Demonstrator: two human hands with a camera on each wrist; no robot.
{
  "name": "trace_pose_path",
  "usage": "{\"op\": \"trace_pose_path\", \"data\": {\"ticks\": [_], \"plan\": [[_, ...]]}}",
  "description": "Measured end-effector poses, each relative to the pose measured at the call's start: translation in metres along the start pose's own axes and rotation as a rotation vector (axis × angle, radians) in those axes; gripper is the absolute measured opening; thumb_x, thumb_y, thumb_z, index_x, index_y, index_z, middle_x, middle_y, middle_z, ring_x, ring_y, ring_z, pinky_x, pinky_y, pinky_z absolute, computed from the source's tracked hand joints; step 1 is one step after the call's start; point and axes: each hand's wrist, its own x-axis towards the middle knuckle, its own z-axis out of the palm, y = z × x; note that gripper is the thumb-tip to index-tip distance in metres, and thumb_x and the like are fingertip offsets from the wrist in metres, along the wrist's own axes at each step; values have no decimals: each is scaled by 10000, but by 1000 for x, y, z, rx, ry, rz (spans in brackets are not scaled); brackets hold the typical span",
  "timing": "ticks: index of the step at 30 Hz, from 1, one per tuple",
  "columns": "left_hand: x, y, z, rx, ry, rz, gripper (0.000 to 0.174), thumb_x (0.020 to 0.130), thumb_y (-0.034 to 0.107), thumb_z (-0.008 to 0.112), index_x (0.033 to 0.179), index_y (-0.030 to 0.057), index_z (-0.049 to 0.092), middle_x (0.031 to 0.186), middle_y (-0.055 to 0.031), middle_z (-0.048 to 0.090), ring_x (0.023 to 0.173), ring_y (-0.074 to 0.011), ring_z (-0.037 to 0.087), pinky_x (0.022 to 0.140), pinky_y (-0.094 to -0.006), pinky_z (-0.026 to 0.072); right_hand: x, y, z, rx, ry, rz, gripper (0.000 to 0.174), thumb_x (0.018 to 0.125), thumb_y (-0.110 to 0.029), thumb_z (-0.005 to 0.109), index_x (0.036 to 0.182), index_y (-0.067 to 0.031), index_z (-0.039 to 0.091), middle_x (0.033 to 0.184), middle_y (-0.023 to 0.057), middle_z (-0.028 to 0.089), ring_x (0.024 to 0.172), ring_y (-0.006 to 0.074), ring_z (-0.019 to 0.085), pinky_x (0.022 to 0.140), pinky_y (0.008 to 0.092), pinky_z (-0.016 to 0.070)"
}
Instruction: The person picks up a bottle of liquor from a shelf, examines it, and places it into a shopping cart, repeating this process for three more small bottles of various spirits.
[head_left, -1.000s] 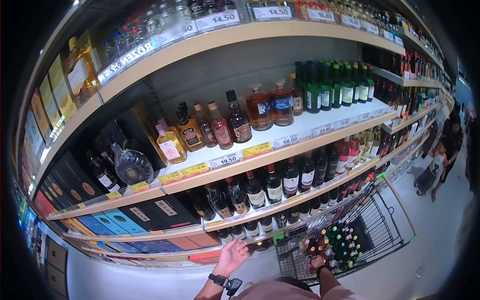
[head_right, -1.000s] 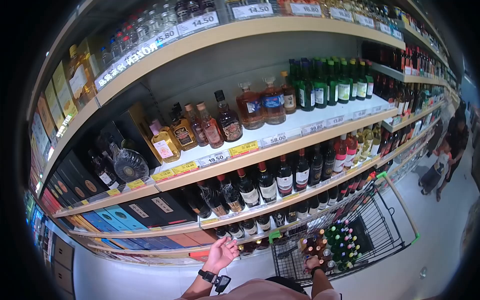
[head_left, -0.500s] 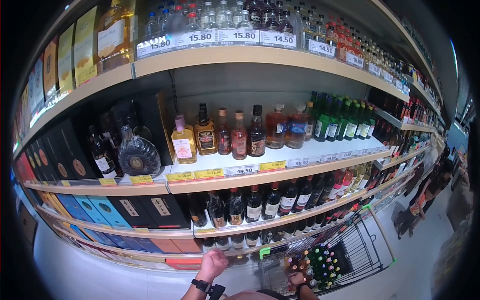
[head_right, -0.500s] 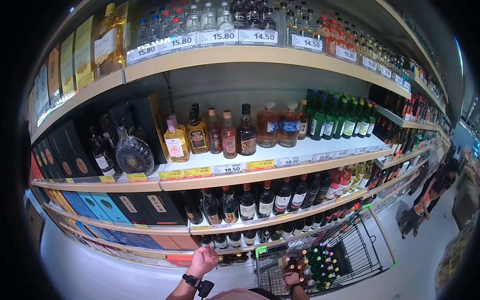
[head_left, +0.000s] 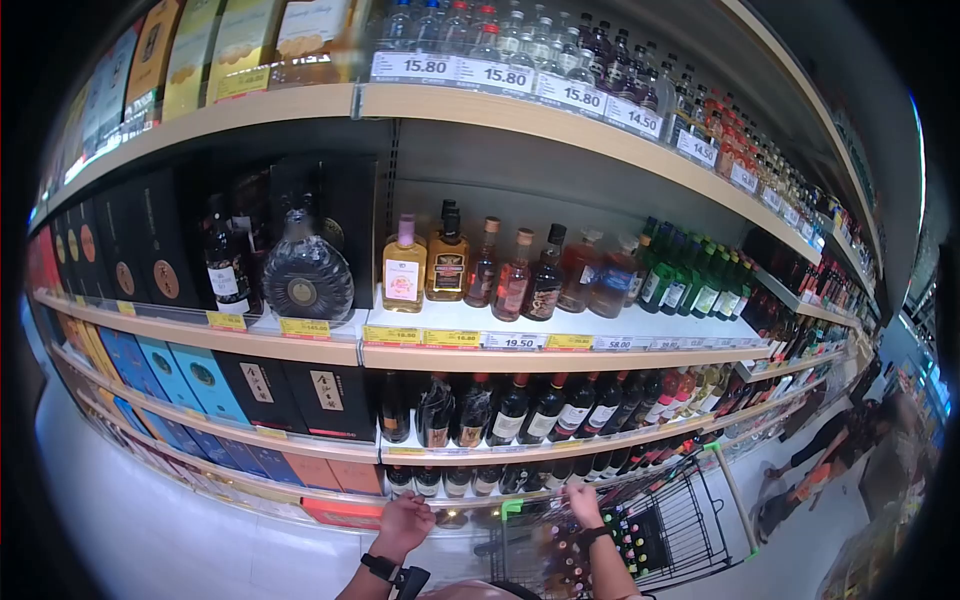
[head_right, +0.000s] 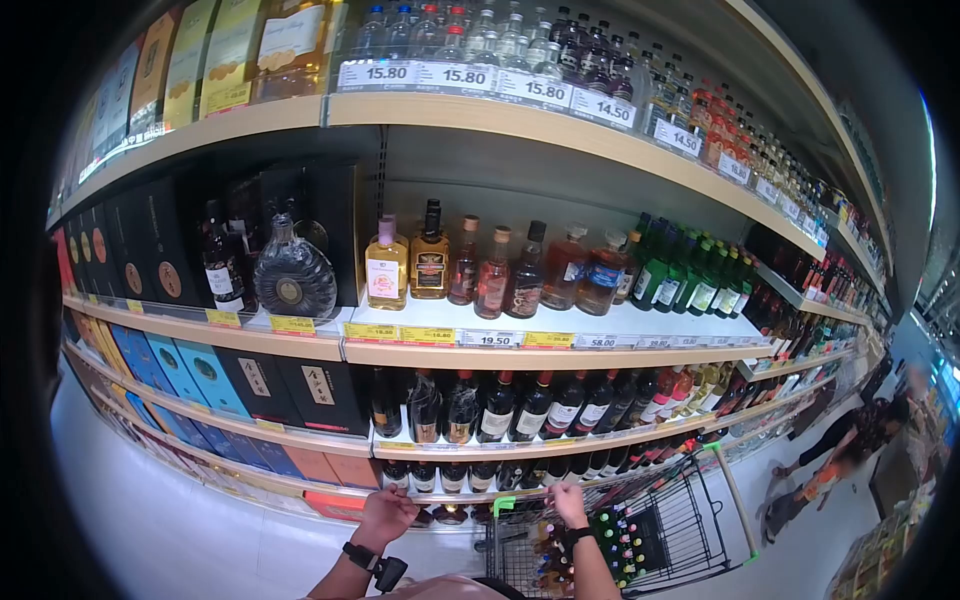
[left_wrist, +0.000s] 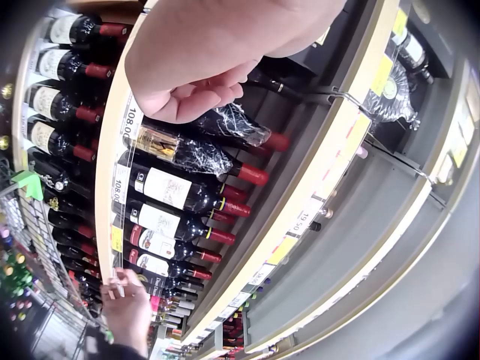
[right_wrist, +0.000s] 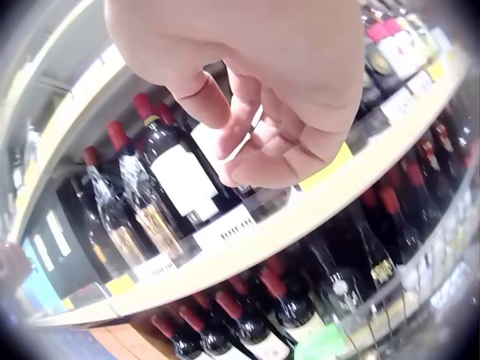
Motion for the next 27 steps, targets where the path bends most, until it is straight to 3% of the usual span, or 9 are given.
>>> {"op": "trace_pose_path", "data": {"ticks": [3,5,9,13,16,18,20,23,27], "plan": [[-6,10,-7,-41,-11,16,190,767,-57,512,884,93,513,810,-59,572,668,-171,515,657,-310,451,32,-70,-10,41,-6,-271,287,806,140,467,1029,-2,580,883,70,670,642,144,632,541,263,489],[-9,10,-8,-44,-5,20,185,774,-54,515,885,94,516,816,-59,578,675,-168,518,665,-313,452,44,-141,-11,-40,65,-565,224,815,117,477,954,-6,602,788,36,657,614,100,583,531,235,463],[-24,12,5,22,2,17,161,807,-46,530,879,98,528,827,-53,585,699,-167,524,725,-308,449,23,-303,-7,-130,41,-716,130,880,61,509,894,4,625,746,35,639,552,78,557,495,236,441],[-32,16,5,-17,-22,25,153,815,-42,525,871,100,536,833,-50,579,722,-165,520,743,-307,441,3,-429,1,-14,-80,-964,111,864,55,640,953,34,577,780,56,623,649,123,640,489,257,552],[-38,18,11,-31,-26,58,146,814,-40,520,869,94,537,828,-54,569,708,-160,502,722,-302,428,-31,-508,9,-75,-47,-980,119,891,-52,677,905,41,605,751,78,647,512,96,603,397,230,492],[-41,20,13,-38,-29,77,144,811,-42,516,867,90,536,821,-58,562,697,-155,488,706,-297,416,-34,-546,7,-214,24,-1128,261,946,-230,643,835,6,649,592,23,603,418,67,532,367,209,386],[-45,22,20,-51,-17,106,145,802,-45,521,864,86,534,815,-59,559,682,-153,480,690,-295,409,-34,-581,8,-421,218,-1392,398,955,-306,627,703,1,651,516,6,565,454,60,502,442,238,359],[-43,28,17,-63,-71,131,146,793,-45,530,858,86,535,806,-61,556,667,-153,476,674,-295,406,-43,-627,7,-704,463,-1560,317,937,-273,641,784,1,682,530,67,573,486,94,543,478,266,392],[-45,35,25,-94,-103,170,141,798,-37,529,858,91,537,793,-54,549,638,-155,463,652,-296,404,-49,-673,17,-598,482,-1641,226,915,-236,651,940,-19,710,725,115,691,652,208,675,627,321,506]]}}
